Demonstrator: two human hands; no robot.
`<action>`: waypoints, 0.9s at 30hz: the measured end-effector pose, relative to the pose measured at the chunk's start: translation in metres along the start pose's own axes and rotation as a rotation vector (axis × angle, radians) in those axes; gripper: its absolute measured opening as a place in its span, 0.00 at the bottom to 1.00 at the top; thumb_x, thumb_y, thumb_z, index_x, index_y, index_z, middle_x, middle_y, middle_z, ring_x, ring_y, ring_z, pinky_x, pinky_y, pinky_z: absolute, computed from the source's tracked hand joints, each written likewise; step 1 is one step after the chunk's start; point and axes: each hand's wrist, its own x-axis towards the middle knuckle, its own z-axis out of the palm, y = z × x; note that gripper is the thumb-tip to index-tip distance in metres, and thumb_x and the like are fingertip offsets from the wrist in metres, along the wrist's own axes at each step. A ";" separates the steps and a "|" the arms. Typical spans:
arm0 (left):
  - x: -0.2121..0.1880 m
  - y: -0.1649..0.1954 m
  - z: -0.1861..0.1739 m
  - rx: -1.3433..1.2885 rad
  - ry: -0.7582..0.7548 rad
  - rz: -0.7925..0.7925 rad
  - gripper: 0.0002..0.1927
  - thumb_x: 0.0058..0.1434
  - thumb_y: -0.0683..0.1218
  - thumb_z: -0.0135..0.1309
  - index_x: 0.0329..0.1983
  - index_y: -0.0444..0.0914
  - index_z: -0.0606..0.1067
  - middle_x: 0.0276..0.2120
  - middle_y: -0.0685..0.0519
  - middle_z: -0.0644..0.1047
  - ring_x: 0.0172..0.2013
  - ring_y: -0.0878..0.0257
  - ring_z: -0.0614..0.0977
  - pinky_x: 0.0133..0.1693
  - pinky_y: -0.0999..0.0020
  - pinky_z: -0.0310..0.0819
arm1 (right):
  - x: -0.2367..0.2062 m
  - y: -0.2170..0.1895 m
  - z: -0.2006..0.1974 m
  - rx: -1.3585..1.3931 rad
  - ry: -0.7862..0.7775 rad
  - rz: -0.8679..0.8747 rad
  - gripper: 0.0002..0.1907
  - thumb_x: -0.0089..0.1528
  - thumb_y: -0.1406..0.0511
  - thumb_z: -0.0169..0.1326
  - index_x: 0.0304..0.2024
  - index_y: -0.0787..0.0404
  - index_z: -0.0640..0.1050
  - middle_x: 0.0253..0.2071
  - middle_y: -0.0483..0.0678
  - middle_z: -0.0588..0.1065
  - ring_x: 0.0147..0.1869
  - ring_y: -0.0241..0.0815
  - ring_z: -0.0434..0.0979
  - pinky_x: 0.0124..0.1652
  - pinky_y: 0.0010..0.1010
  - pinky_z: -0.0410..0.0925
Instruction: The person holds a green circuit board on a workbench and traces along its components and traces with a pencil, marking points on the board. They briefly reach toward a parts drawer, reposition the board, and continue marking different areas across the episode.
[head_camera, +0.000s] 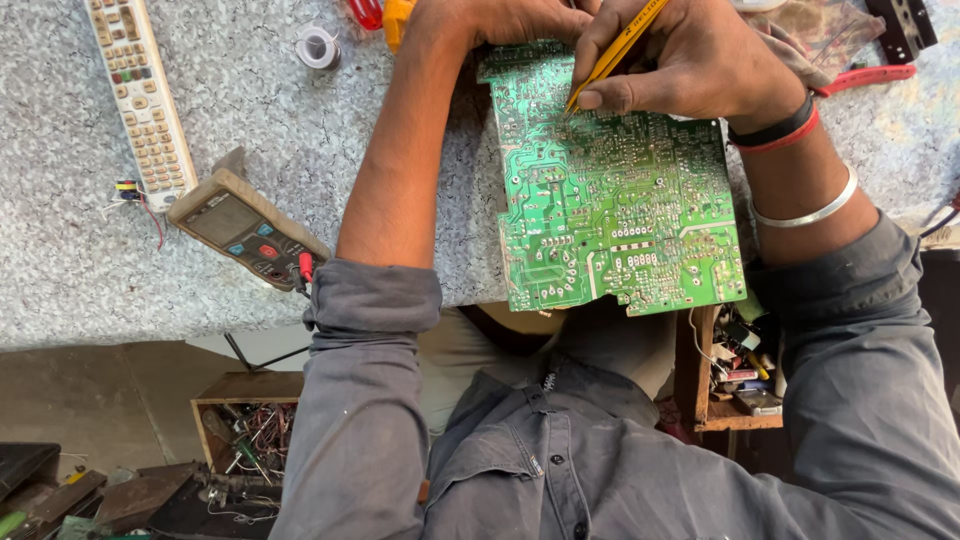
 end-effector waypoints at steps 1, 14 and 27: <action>0.001 -0.001 -0.001 -0.017 -0.016 0.028 0.21 0.66 0.63 0.62 0.49 0.44 0.83 0.38 0.56 0.84 0.35 0.68 0.83 0.42 0.69 0.80 | 0.000 0.003 0.007 0.000 0.001 0.001 0.11 0.67 0.71 0.64 0.49 0.68 0.78 0.42 0.49 0.79 0.45 0.34 0.81 0.46 0.20 0.75; -0.005 -0.008 -0.001 0.045 0.082 0.008 0.25 0.63 0.65 0.65 0.43 0.40 0.83 0.32 0.55 0.82 0.30 0.67 0.81 0.34 0.67 0.79 | -0.001 -0.001 0.008 -0.033 -0.037 0.062 0.11 0.65 0.71 0.63 0.49 0.67 0.78 0.43 0.48 0.80 0.46 0.35 0.81 0.46 0.22 0.75; -0.001 -0.015 0.000 0.038 0.090 -0.112 0.32 0.58 0.71 0.68 0.37 0.38 0.83 0.28 0.53 0.81 0.27 0.65 0.81 0.29 0.66 0.78 | -0.005 -0.011 0.000 -0.145 -0.125 0.181 0.10 0.59 0.67 0.66 0.41 0.64 0.81 0.33 0.45 0.80 0.35 0.33 0.79 0.36 0.22 0.73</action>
